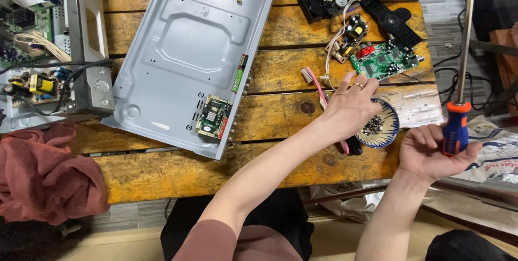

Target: Repairing an electronic device by using a screwdriver to manipulate screws on a circuit board.

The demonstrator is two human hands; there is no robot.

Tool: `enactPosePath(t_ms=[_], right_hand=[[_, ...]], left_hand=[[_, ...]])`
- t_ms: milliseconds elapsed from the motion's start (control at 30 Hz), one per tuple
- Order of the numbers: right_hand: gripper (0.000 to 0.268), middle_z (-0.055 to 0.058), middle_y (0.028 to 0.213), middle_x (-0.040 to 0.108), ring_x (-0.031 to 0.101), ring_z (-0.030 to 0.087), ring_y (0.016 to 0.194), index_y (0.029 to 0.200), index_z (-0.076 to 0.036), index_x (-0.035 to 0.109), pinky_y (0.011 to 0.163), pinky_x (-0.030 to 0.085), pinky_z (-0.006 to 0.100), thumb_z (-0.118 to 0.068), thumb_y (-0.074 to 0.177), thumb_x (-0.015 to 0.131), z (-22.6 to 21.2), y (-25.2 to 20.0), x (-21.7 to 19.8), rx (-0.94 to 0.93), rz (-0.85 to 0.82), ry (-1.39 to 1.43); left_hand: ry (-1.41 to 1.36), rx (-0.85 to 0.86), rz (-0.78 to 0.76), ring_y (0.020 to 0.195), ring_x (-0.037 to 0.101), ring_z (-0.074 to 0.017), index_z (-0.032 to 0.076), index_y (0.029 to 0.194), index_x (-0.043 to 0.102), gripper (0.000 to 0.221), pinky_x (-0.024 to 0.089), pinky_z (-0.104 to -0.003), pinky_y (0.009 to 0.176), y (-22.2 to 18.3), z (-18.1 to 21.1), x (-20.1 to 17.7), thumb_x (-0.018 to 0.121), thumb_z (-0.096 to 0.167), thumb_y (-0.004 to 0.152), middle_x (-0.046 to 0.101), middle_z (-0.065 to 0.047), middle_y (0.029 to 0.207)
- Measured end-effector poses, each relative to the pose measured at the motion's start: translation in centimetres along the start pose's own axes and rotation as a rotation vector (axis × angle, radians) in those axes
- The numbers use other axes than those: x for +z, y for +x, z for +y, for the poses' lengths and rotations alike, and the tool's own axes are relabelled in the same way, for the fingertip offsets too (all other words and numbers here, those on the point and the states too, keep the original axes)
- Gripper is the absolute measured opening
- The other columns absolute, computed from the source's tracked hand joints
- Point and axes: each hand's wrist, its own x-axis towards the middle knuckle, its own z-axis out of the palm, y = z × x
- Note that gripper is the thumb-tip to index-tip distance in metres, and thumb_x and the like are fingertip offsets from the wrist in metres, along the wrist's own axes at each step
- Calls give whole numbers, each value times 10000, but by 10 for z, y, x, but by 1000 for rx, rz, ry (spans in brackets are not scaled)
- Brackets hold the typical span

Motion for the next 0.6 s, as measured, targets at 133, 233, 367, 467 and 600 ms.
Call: enactPosePath(t_ms=[133, 233, 367, 467, 600], right_hand=[[422, -10, 696, 461, 422, 82, 545, 850, -86, 571, 584, 334, 194, -419, 688, 773, 1, 0, 0, -5, 38, 25], [417, -23, 684, 447, 426, 76, 547, 862, -100, 571, 589, 330, 188, -430, 699, 767, 1, -1, -3, -1, 5, 6], [411, -25, 678, 430, 423, 75, 533, 840, -98, 566, 565, 316, 185, -422, 689, 768, 0, 0, -2, -19, 33, 13], [415, -27, 681, 411, 410, 74, 540, 821, -94, 549, 573, 302, 191, -418, 693, 775, 1, -1, -3, -5, 12, 20], [429, -31, 669, 419, 422, 76, 535, 790, -109, 509, 567, 314, 189, -409, 689, 799, 2, -2, 1, -7, 12, 32]], left_hand=[[17, -21, -35, 1251, 494, -398, 129, 775, 778, 127, 258, -656, 1198, 3, 3, -5, 785, 16, 718, 561, -174, 1164], [-1, -10, -26, 1227, 495, -399, 104, 780, 786, 81, 255, -660, 1204, 2, 4, -5, 774, 33, 743, 571, -175, 1121], [59, 41, -17, 1259, 487, -414, 92, 683, 751, 70, 245, -660, 1210, 6, 5, -2, 763, 53, 740, 587, -175, 1142], [28, 15, -16, 1270, 485, -413, 66, 631, 746, 101, 239, -641, 1225, 2, 9, -11, 788, 58, 722, 608, -180, 1161], [-59, -55, 16, 1276, 465, -410, 203, 906, 829, 279, 233, -673, 1200, 2, -2, 5, 741, -11, 750, 598, -154, 1105]])
